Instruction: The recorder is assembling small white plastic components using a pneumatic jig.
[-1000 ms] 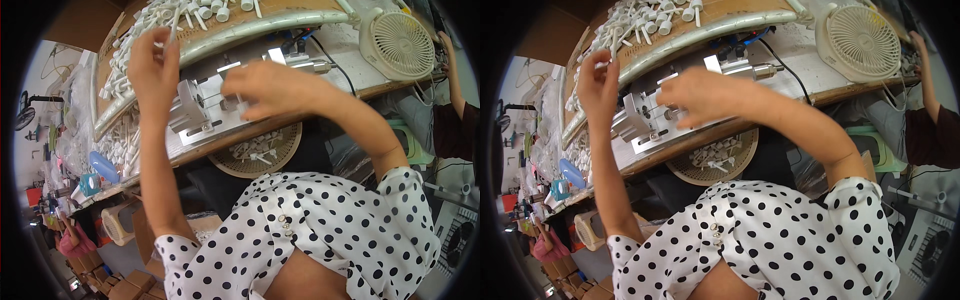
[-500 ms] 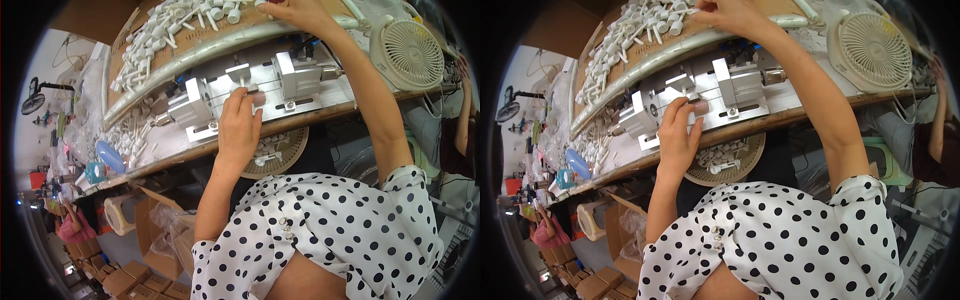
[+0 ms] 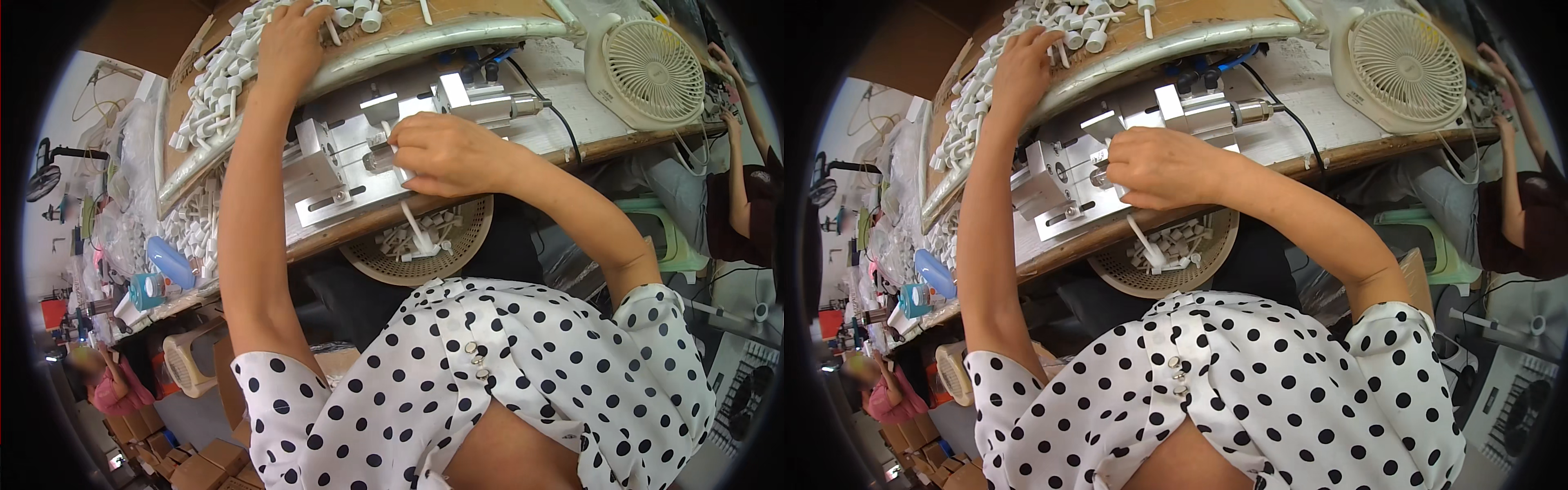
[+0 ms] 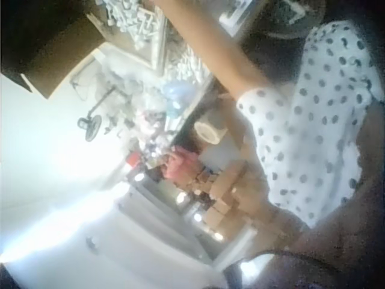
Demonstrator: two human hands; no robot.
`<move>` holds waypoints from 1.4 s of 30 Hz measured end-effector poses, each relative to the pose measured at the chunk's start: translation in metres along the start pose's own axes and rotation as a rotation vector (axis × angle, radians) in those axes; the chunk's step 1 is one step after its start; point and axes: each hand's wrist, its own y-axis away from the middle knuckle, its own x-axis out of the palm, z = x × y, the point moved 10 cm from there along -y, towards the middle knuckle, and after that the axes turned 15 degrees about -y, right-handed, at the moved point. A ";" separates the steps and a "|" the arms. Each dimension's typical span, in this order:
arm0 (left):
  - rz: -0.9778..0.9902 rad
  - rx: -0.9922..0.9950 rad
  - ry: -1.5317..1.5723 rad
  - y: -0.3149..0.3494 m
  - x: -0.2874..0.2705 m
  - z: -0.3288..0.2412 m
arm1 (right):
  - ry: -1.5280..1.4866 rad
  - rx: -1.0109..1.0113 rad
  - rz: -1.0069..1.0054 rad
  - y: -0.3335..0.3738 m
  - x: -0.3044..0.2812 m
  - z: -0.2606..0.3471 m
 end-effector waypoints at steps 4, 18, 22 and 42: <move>0.197 0.143 -0.072 -0.004 0.034 0.001 | 0.092 0.043 0.079 -0.006 0.014 -0.009; 0.205 0.397 -0.128 -0.005 0.027 -0.015 | 0.634 -0.029 -0.003 -0.063 -0.108 -0.076; 0.154 0.422 -0.080 -0.004 0.012 -0.014 | 0.323 0.421 0.188 -0.042 -0.118 -0.121; 0.210 -0.427 0.475 0.121 -0.062 -0.122 | -0.315 0.499 -0.323 0.043 -0.092 -0.054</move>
